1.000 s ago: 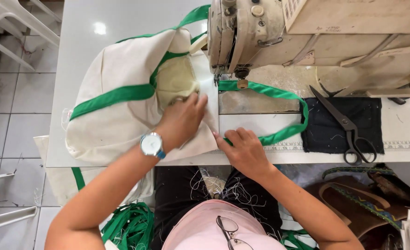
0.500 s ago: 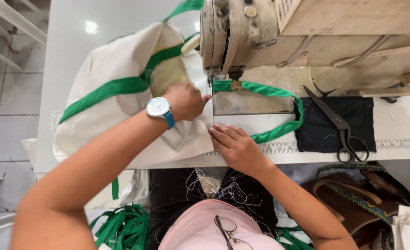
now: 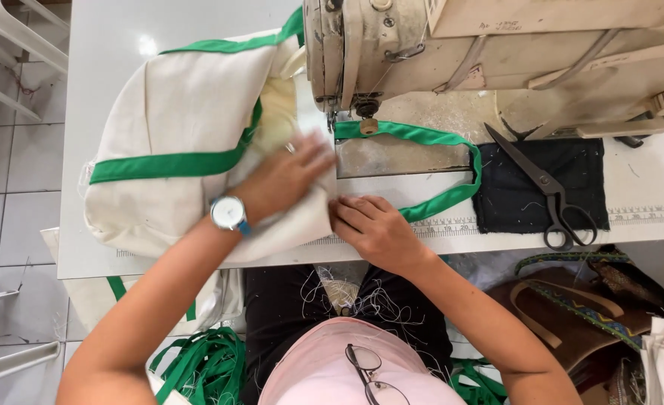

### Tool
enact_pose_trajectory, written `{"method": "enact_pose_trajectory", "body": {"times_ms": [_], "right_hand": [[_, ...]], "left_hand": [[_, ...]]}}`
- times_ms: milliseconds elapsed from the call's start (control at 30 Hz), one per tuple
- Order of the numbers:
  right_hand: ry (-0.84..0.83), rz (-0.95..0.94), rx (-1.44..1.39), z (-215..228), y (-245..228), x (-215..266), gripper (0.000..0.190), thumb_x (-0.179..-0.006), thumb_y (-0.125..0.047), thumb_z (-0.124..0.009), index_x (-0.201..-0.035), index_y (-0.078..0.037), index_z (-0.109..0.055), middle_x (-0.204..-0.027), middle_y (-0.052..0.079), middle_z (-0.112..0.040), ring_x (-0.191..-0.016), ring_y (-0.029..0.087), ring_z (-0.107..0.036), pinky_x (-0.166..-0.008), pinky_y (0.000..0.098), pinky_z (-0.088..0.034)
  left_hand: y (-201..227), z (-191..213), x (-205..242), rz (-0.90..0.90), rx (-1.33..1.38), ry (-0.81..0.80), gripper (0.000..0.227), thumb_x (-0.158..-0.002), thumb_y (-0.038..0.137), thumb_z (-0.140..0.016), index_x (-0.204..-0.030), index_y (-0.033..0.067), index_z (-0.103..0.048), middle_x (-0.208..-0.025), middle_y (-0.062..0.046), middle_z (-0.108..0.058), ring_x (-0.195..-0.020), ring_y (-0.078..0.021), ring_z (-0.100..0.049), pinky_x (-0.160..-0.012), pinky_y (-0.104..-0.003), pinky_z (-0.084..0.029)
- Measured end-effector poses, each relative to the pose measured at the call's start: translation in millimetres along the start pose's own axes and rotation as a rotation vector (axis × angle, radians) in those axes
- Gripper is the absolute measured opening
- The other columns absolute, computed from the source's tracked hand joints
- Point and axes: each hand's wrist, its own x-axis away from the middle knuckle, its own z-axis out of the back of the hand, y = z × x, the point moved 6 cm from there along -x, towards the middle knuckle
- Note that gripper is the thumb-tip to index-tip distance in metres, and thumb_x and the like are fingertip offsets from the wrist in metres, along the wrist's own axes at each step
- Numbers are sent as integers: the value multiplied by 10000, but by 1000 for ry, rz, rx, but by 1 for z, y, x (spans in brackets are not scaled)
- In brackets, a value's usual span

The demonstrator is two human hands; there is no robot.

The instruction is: Sewing the edges and straps of canvas bags using an industrial sewing machine and trimming threads with scissors.

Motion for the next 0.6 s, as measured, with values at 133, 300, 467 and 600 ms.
{"method": "enact_pose_trajectory", "body": {"times_ms": [133, 300, 467, 600], "right_hand": [[24, -10, -64, 4, 2, 12, 204, -1013, -53, -616, -821, -87, -673, -990, 63, -697, -880, 242, -681, -758, 371, -544], [51, -70, -94, 6, 5, 11, 168, -1029, -58, -610, -998, -124, -761, -992, 72, -710, -749, 224, -624, -648, 334, -519], [-4, -48, -75, 11, 1, 0, 153, -1023, -60, -618, -978, -115, -754, -971, 65, -703, -717, 217, -594, -621, 327, -479], [-55, 16, -26, -2, 2, 8, 200, -1045, -71, -567, -922, -127, -715, -903, 40, -652, -703, 212, -536, -584, 325, -402]], "left_hand": [[58, 35, 2, 158, 296, -268, 333, -993, 294, -516, -1232, 193, -725, -1364, -107, -649, -1291, -528, -548, -925, -741, -458], [59, 45, 27, 421, 29, -597, 552, -1011, 615, -337, -1445, 366, -569, -1494, -36, -541, -1072, -482, -688, -706, -585, -622], [56, 33, 36, 263, -230, -317, 428, -962, 580, -381, -1150, 346, -686, -1235, -55, -609, -746, -394, -727, -580, -506, -543], [67, 41, 12, -16, -9, -107, 262, -922, 328, -541, -1024, 141, -693, -1436, -115, -559, -1395, -395, -518, -1106, -531, -439]]}}
